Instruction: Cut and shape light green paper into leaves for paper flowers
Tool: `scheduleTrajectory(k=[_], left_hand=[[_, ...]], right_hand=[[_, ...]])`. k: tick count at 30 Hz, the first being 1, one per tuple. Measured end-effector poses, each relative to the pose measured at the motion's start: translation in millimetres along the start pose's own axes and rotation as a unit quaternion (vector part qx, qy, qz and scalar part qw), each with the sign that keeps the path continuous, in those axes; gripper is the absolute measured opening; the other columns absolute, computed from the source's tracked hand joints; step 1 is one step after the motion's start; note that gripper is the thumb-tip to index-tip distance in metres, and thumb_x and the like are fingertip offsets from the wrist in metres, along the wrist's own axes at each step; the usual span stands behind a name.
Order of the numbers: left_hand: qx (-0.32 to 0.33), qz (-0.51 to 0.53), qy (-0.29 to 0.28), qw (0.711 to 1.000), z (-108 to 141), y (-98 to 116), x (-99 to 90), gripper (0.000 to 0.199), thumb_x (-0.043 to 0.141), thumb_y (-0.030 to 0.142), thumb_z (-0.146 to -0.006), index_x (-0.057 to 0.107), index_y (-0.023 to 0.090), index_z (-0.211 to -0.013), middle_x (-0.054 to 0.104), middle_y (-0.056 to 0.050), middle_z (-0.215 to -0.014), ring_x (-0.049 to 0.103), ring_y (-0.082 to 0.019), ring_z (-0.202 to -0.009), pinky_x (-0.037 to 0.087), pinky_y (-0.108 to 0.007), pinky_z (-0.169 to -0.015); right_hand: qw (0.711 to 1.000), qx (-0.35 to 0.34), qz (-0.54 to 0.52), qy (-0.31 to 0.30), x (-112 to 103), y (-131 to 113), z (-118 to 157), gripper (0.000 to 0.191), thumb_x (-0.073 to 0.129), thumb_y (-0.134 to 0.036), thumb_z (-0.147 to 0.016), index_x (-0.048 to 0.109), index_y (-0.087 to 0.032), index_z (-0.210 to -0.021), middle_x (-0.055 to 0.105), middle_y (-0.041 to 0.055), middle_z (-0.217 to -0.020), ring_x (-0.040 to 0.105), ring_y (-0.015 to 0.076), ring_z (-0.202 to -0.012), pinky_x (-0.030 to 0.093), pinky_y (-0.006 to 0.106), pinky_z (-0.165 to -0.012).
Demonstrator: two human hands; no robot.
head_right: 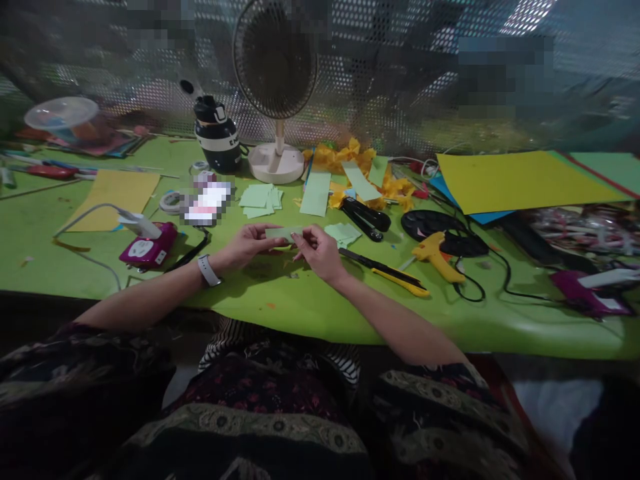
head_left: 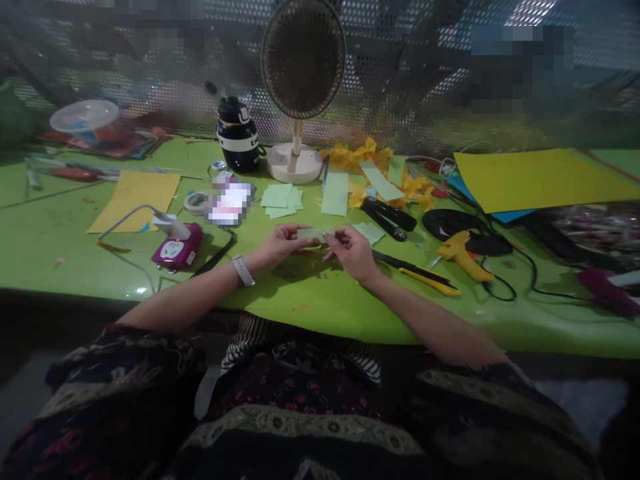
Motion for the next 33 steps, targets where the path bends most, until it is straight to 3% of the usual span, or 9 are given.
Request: scheduleTrajectory(k=[9,24,30,33], left_hand=[[-0.015,0.012,0.0,1.0,1.3,-0.5,-0.1,0.028,0.08,0.02,-0.077,0.073,0.014,-0.103,0.078,-0.007,-0.099,0.074,-0.015,-0.087,0.057,-0.033,-0.087],[-0.007,0.004,-0.001,1.0,-0.2,-3.1,-1.7,0.029,0.08,0.02,-0.077,0.072,0.013,-0.103,0.078,-0.007,-0.099,0.073,-0.014,-0.084,0.057,-0.031,-0.085],[0.004,-0.004,0.01,1.0,-2.7,-4.9,-3.8,0.029,0.081,0.019,-0.076,0.071,0.012,-0.103,0.078,-0.007,-0.096,0.072,-0.012,-0.076,0.057,-0.029,-0.08],[0.007,-0.01,0.012,1.0,-2.5,-4.9,-3.3,0.029,0.08,0.018,-0.076,0.072,0.012,-0.103,0.078,-0.006,-0.093,0.071,-0.01,-0.075,0.057,-0.027,-0.078]], right_hand=[[1.0,0.004,0.003,-0.013,-0.1,0.4,0.6,0.038,0.073,-0.054,-0.081,0.058,-0.02,-0.084,0.07,0.0006,-0.076,0.066,0.0119,-0.051,0.057,0.023,-0.046],[1.0,0.02,0.01,-0.008,-0.2,0.0,0.6,0.041,0.072,-0.056,-0.08,0.054,-0.019,-0.084,0.064,-0.0019,-0.071,0.064,0.0103,-0.05,0.055,0.022,-0.045],[0.996,0.079,-0.042,0.013,-2.4,-1.9,-2.4,0.051,0.079,-0.051,-0.076,0.049,-0.021,-0.104,0.065,-0.0019,-0.081,0.064,0.01,-0.051,0.053,0.021,-0.041],[0.994,0.102,-0.027,-0.007,-2.7,-3.2,-3.6,0.045,0.078,-0.051,-0.077,0.053,-0.019,-0.095,0.065,-0.0008,-0.076,0.062,0.0093,-0.05,0.051,0.019,-0.039]])
Point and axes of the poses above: each hand's wrist, its own z-axis away from the middle knuckle, its own x-axis out of the palm, y = z × x, the point moved 2 cm from there along -z, towards the middle knuckle
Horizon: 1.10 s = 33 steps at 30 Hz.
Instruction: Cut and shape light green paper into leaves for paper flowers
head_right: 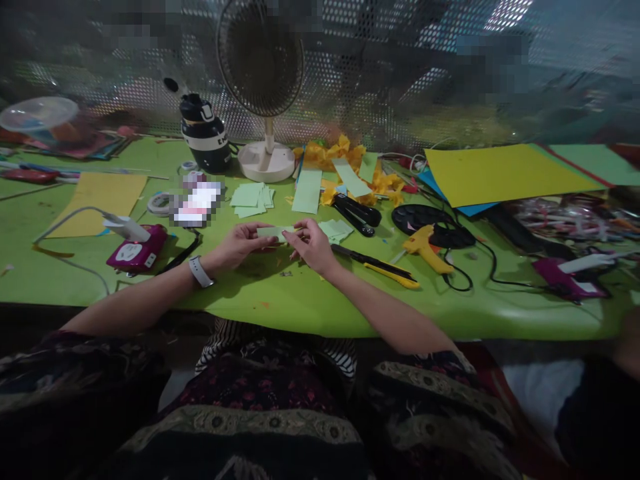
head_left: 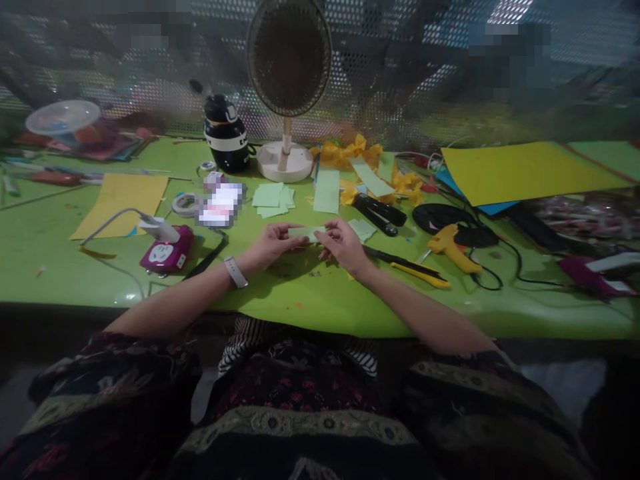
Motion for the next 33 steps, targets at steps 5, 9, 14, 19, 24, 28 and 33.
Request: scheduleTrajectory(k=[5,9,14,19,24,28,33], left_hand=[[-0.014,0.005,-0.005,1.0,2.3,0.8,1.3,0.032,0.081,0.017,-0.075,0.071,0.012,-0.105,0.078,-0.005,-0.089,0.072,-0.01,-0.074,0.057,-0.026,-0.078],[-0.024,0.009,-0.01,1.0,2.0,-0.8,0.4,0.034,0.081,0.016,-0.075,0.07,0.011,-0.108,0.078,-0.006,-0.09,0.073,-0.012,-0.078,0.058,-0.03,-0.082],[-0.05,0.013,-0.008,0.999,-2.7,-3.6,-4.8,0.039,0.081,0.013,-0.075,0.069,0.012,-0.113,0.077,-0.005,-0.086,0.073,-0.013,-0.076,0.059,-0.03,-0.081],[-0.11,0.049,-0.023,0.992,-8.5,-2.2,-13.1,0.037,0.079,0.007,-0.076,0.07,0.013,-0.111,0.077,-0.005,-0.082,0.073,-0.012,-0.072,0.06,-0.026,-0.073],[-0.154,0.04,-0.042,0.986,-8.7,1.3,-13.3,0.035,0.081,0.004,-0.072,0.073,0.013,-0.105,0.077,-0.007,-0.083,0.072,-0.013,-0.068,0.06,-0.025,-0.069],[-0.156,0.032,-0.055,0.986,-9.3,-0.5,-10.9,0.039,0.083,0.003,-0.068,0.073,0.012,-0.104,0.077,-0.007,-0.08,0.073,-0.014,-0.069,0.059,-0.025,-0.069],[-0.154,0.021,-0.06,0.986,-7.8,1.5,-10.1,0.047,0.084,0.004,-0.065,0.07,0.014,-0.109,0.077,-0.006,-0.081,0.072,-0.014,-0.068,0.059,-0.027,-0.068]], right_hand=[[0.998,0.008,0.037,-0.05,1.0,1.7,1.1,0.039,0.076,-0.051,-0.08,0.059,-0.016,-0.079,0.066,0.0008,-0.064,0.06,0.0083,-0.045,0.047,0.017,-0.035],[0.997,0.04,0.025,-0.068,2.5,4.6,1.9,0.031,0.079,-0.042,-0.08,0.064,-0.015,-0.086,0.067,-0.0002,-0.062,0.058,0.0071,-0.041,0.045,0.015,-0.033],[0.994,0.057,-0.001,-0.088,3.9,4.0,-0.6,0.02,0.077,-0.03,-0.084,0.065,-0.014,-0.084,0.067,-0.0014,-0.059,0.056,0.005,-0.038,0.043,0.013,-0.034],[0.987,0.105,-0.025,-0.116,2.3,5.0,-3.5,0.016,0.072,-0.025,-0.088,0.065,-0.013,-0.081,0.069,0.0006,-0.061,0.056,0.0033,-0.038,0.036,0.01,-0.032],[0.982,0.131,-0.033,-0.135,3.0,7.9,-4.7,0.019,0.074,-0.026,-0.087,0.064,-0.013,-0.079,0.071,0.0014,-0.062,0.056,0.0034,-0.037,0.033,0.01,-0.03],[0.982,0.13,-0.025,-0.135,4.9,6.2,-4.5,0.021,0.076,-0.026,-0.085,0.062,-0.013,-0.075,0.07,0.0004,-0.059,0.054,0.0032,-0.035,0.034,0.01,-0.03],[0.982,0.133,-0.023,-0.135,5.9,1.1,-2.2,0.018,0.073,-0.022,-0.087,0.062,-0.014,-0.076,0.069,-0.0003,-0.058,0.053,0.0031,-0.035,0.034,0.01,-0.03]])
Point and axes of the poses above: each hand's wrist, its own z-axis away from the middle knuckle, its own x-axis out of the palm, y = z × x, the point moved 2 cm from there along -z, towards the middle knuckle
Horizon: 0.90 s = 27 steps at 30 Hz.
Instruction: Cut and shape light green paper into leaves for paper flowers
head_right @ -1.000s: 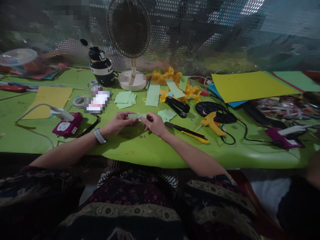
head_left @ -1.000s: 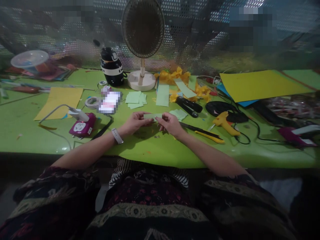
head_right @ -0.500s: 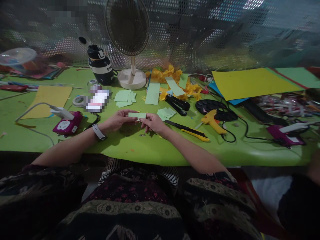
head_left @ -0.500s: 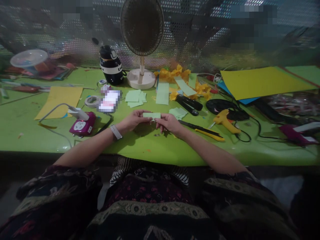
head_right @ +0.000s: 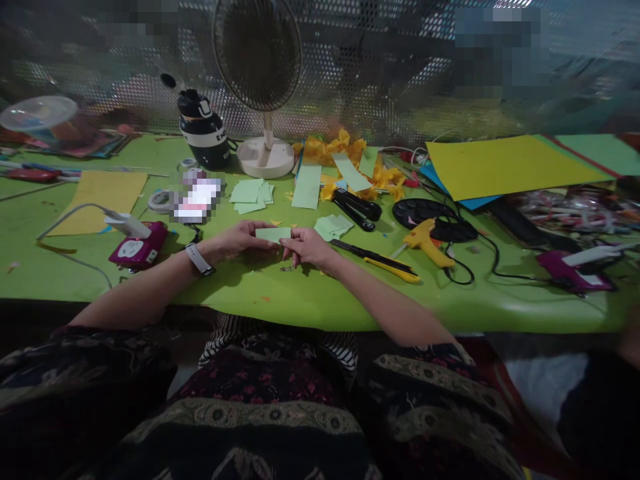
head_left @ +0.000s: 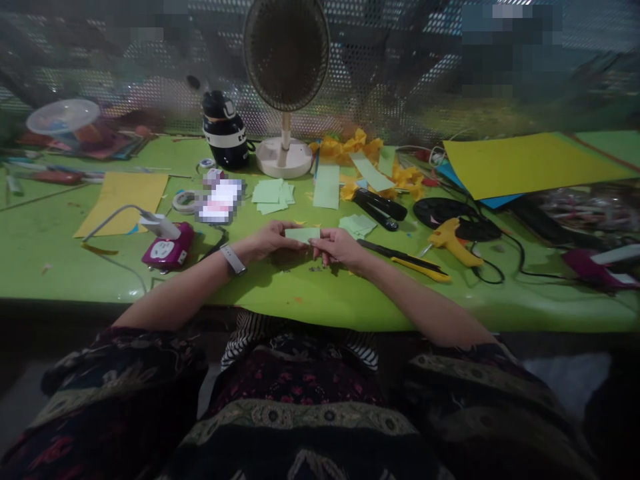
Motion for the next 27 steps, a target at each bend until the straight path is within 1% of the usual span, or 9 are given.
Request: scheduleTrajectory(k=[2,5,8,11,15,17,21,24,27], left_hand=[[-0.006,-0.003,0.014,1.0,1.8,1.4,0.3,0.052,0.084,0.004,-0.065,0.068,0.015,-0.113,0.077,-0.006,-0.083,0.072,-0.014,-0.068,0.059,-0.029,-0.07],[-0.018,-0.009,0.031,0.999,3.2,1.9,1.1,0.053,0.084,0.005,-0.068,0.063,0.015,-0.116,0.077,-0.006,-0.085,0.073,-0.015,-0.068,0.059,-0.032,-0.074],[-0.027,-0.018,0.029,0.999,3.0,1.4,1.7,0.052,0.082,0.007,-0.071,0.061,0.016,-0.117,0.077,-0.006,-0.082,0.073,-0.016,-0.067,0.059,-0.034,-0.074],[-0.026,-0.029,0.028,0.999,2.6,2.8,0.9,0.05,0.082,0.007,-0.071,0.061,0.016,-0.116,0.077,-0.007,-0.08,0.073,-0.016,-0.066,0.059,-0.032,-0.07],[-0.023,-0.054,0.023,0.998,3.4,7.6,-2.8,0.053,0.081,0.006,-0.071,0.061,0.014,-0.118,0.077,-0.008,-0.08,0.074,-0.016,-0.067,0.058,-0.029,-0.068],[-0.015,-0.068,0.018,0.997,4.5,10.4,-5.7,0.054,0.081,0.006,-0.071,0.061,0.012,-0.121,0.077,-0.008,-0.082,0.074,-0.017,-0.07,0.058,-0.03,-0.071],[-0.007,-0.065,0.011,0.998,6.6,14.9,-12.7,0.054,0.08,0.007,-0.073,0.059,0.01,-0.123,0.077,-0.009,-0.085,0.075,-0.017,-0.078,0.058,-0.033,-0.08],[-0.013,-0.056,0.019,0.998,7.9,18.2,-17.5,0.052,0.079,0.007,-0.074,0.059,0.009,-0.122,0.077,-0.01,-0.085,0.074,-0.017,-0.078,0.058,-0.032,-0.08],[-0.014,-0.053,0.02,0.998,10.0,21.6,-18.6,0.05,0.079,0.007,-0.074,0.059,0.01,-0.12,0.078,-0.009,-0.086,0.074,-0.018,-0.079,0.057,-0.033,-0.08]], right_hand=[[1.0,0.0,0.002,-0.001,0.4,-0.7,0.7,0.017,0.072,-0.02,-0.088,0.061,-0.014,-0.075,0.069,-0.0002,-0.058,0.053,0.0029,-0.035,0.034,0.01,-0.03],[1.0,0.004,0.008,0.001,0.7,0.0,0.4,0.018,0.067,-0.017,-0.091,0.06,-0.013,-0.075,0.069,0.0001,-0.058,0.054,0.0026,-0.035,0.036,0.009,-0.031],[1.0,0.006,0.008,-0.002,1.2,1.8,-1.0,0.018,0.064,-0.015,-0.093,0.06,-0.013,-0.076,0.069,0.0001,-0.058,0.054,0.0027,-0.035,0.037,0.01,-0.032],[1.0,0.003,0.005,-0.001,1.8,2.5,-2.1,0.018,0.067,-0.016,-0.091,0.06,-0.013,-0.076,0.068,-0.0007,-0.056,0.053,0.0033,-0.034,0.037,0.01,-0.031],[1.0,0.019,0.0,0.009,1.3,-0.9,-0.8,0.019,0.071,-0.017,-0.089,0.059,-0.013,-0.074,0.067,-0.001,-0.055,0.053,0.0032,-0.033,0.031,0.01,-0.029],[0.999,0.03,-0.006,0.011,0.0,-4.3,1.2,0.021,0.069,-0.015,-0.09,0.058,-0.013,-0.072,0.067,-0.001,-0.054,0.053,0.0028,-0.033,0.029,0.009,-0.029],[0.999,0.046,-0.01,0.018,-4.2,-11.5,5.9,0.025,0.064,-0.009,-0.092,0.056,-0.013,-0.069,0.066,-0.0008,-0.053,0.052,0.0021,-0.033,0.03,0.009,-0.03],[0.998,0.055,-0.011,0.038,-7.2,-14.5,8.3,0.027,0.061,-0.006,-0.093,0.056,-0.013,-0.068,0.066,-0.0007,-0.053,0.052,0.0017,-0.033,0.03,0.009,-0.03],[0.998,0.052,-0.017,0.042,-8.5,-14.7,8.5,0.027,0.06,-0.006,-0.094,0.057,-0.012,-0.068,0.066,-0.0002,-0.053,0.052,0.0015,-0.034,0.031,0.009,-0.03]])
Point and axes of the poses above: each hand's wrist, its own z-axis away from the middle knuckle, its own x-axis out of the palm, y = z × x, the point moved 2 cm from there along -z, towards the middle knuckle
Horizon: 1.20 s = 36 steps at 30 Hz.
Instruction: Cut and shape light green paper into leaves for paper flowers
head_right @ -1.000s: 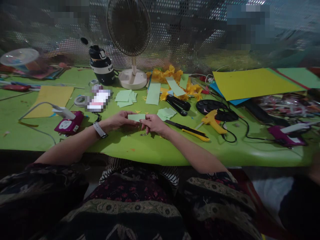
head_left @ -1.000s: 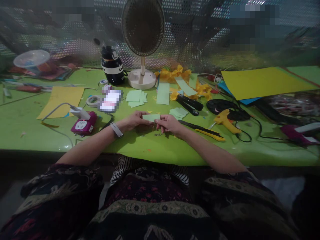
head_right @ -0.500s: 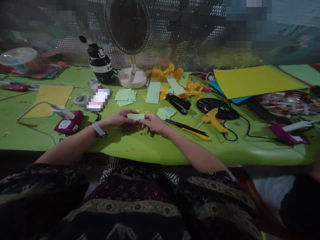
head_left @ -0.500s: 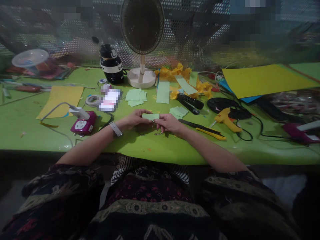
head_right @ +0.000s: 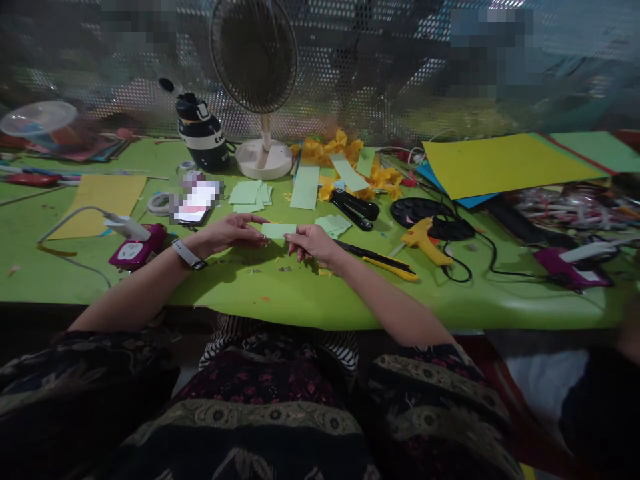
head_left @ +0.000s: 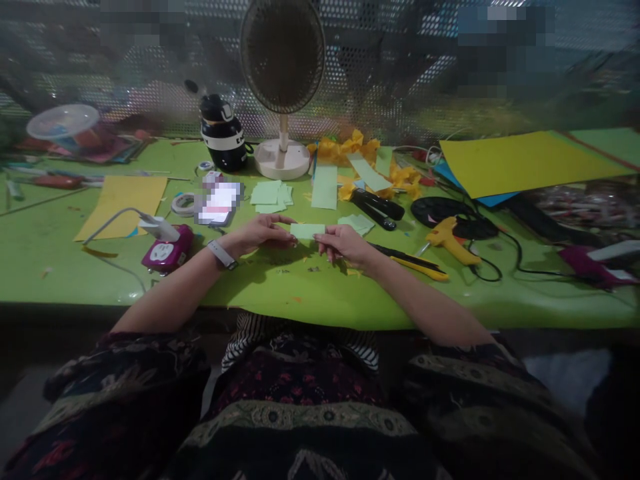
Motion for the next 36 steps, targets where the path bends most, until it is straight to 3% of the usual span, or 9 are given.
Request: scheduleTrajectory(k=[5,11,18,26,32,36], left_hand=[[0.007,-0.012,-0.005,1.0,2.3,0.9,5.6,0.048,0.077,0.008,-0.077,0.06,0.013,-0.121,0.077,-0.01,-0.09,0.074,-0.019,-0.084,0.057,-0.032,-0.077],[0.02,-0.023,-0.001,1.0,-0.8,-3.3,8.6,0.048,0.075,0.004,-0.079,0.057,0.012,-0.123,0.077,-0.009,-0.084,0.074,-0.016,-0.078,0.056,-0.03,-0.074],[0.014,-0.021,-0.017,1.0,-0.8,-3.2,8.1,0.048,0.073,0.003,-0.081,0.057,0.013,-0.126,0.078,-0.006,-0.084,0.074,-0.014,-0.077,0.057,-0.028,-0.076],[0.016,-0.015,-0.006,1.0,1.8,5.2,-1.6,0.048,0.075,0.002,-0.08,0.057,0.011,-0.124,0.077,-0.007,-0.081,0.074,-0.014,-0.073,0.06,-0.024,-0.07],[0.011,-0.016,-0.012,1.0,-0.3,6.2,-14.0,0.05,0.08,0.007,-0.076,0.06,0.013,-0.121,0.077,-0.006,-0.083,0.074,-0.016,-0.074,0.06,-0.024,-0.066],[0.018,-0.034,-0.025,0.999,-1.2,3.8,-9.4,0.034,0.082,0.01,-0.073,0.065,0.013,-0.102,0.077,-0.005,-0.082,0.073,-0.014,-0.073,0.059,-0.024,-0.068]], right_hand=[[1.0,-0.001,-0.01,-0.006,-1.9,5.9,-4.2,0.024,0.063,-0.009,-0.093,0.059,-0.012,-0.069,0.067,0.0002,-0.055,0.052,0.0015,-0.034,0.032,0.01,-0.03],[0.998,0.006,-0.056,-0.02,-2.4,12.8,-6.5,0.007,0.072,-0.013,-0.086,0.067,-0.011,-0.082,0.072,0.0024,-0.063,0.056,0.0036,-0.038,0.038,0.012,-0.032],[0.998,0.018,-0.063,-0.008,4.9,7.3,-2.7,0.014,0.065,-0.004,-0.086,0.065,-0.008,-0.074,0.071,0.0031,-0.057,0.057,0.0049,-0.036,0.037,0.012,-0.031],[0.997,-0.008,-0.075,-0.021,-6.5,12.9,-9.3,0.009,0.068,-0.008,-0.083,0.069,-0.008,-0.074,0.073,0.0057,-0.06,0.06,0.0063,-0.039,0.039,0.011,-0.032],[0.999,-0.014,-0.041,0.002,-15.7,6.5,-10.9,0.014,0.065,-0.008,-0.084,0.066,-0.01,-0.07,0.071,0.0043,-0.059,0.056,0.0048,-0.036,0.034,0.012,-0.03],[0.993,-0.09,0.037,0.061,-22.3,0.5,-8.7,0.012,0.063,-0.02,-0.091,0.063,-0.013,-0.08,0.074,0.0058,-0.077,0.059,0.0047,-0.046,0.036,0.014,-0.036]])
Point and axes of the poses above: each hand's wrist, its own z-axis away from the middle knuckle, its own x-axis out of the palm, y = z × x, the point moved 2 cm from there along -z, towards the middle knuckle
